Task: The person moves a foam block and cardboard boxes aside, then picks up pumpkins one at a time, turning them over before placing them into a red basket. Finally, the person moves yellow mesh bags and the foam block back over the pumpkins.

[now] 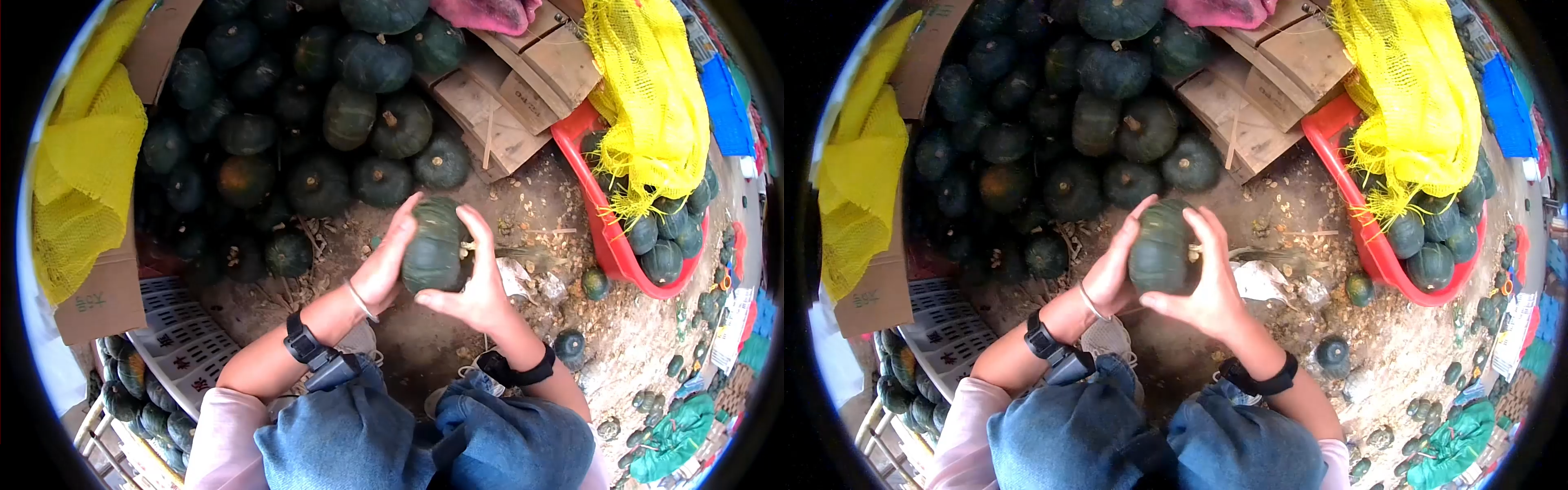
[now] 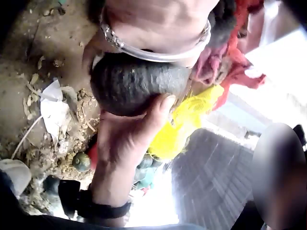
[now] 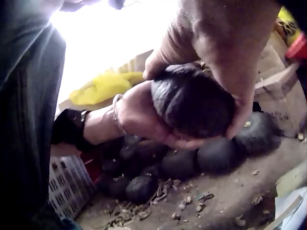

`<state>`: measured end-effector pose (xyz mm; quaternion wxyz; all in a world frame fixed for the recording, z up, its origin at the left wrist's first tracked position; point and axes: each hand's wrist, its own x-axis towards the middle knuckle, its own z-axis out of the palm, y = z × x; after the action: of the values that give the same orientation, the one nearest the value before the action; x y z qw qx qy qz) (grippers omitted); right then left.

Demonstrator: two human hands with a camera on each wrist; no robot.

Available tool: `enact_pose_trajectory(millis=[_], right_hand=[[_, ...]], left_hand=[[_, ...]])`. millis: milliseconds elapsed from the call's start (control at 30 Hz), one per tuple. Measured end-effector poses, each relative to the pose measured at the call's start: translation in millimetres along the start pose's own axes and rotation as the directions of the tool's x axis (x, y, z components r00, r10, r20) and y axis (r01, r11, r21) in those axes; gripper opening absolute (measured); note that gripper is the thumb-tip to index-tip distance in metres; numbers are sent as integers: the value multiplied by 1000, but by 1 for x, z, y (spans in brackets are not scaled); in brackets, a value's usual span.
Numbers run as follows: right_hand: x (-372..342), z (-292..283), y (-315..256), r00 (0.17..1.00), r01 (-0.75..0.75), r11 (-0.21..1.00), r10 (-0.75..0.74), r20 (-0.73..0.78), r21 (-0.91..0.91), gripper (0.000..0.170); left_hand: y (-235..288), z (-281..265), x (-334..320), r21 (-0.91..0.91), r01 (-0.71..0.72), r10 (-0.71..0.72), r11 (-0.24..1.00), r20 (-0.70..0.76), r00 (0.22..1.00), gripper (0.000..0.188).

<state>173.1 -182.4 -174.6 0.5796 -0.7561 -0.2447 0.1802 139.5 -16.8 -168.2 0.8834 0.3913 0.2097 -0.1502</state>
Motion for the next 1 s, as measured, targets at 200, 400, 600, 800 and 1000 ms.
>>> enact_pose_trajectory(millis=[200,400,600,800,1000], right_hand=[[-17,5,22,873,-482,191,183,451,855,110],[-27,-5,47,827,-498,94,350,440,862,72],[-32,5,35,886,-434,337,328,327,836,67],[-23,8,30,840,-485,346,441,317,804,55],[-17,0,18,820,-519,309,444,362,797,53]], left_hand=[[18,-16,25,365,10,-90,931,203,975,38],[21,-14,10,594,-188,40,782,253,967,49],[15,-15,8,729,-47,-36,682,97,995,50],[-2,-35,23,463,62,-99,884,56,994,37],[2,-32,21,376,162,-183,913,21,983,38]])
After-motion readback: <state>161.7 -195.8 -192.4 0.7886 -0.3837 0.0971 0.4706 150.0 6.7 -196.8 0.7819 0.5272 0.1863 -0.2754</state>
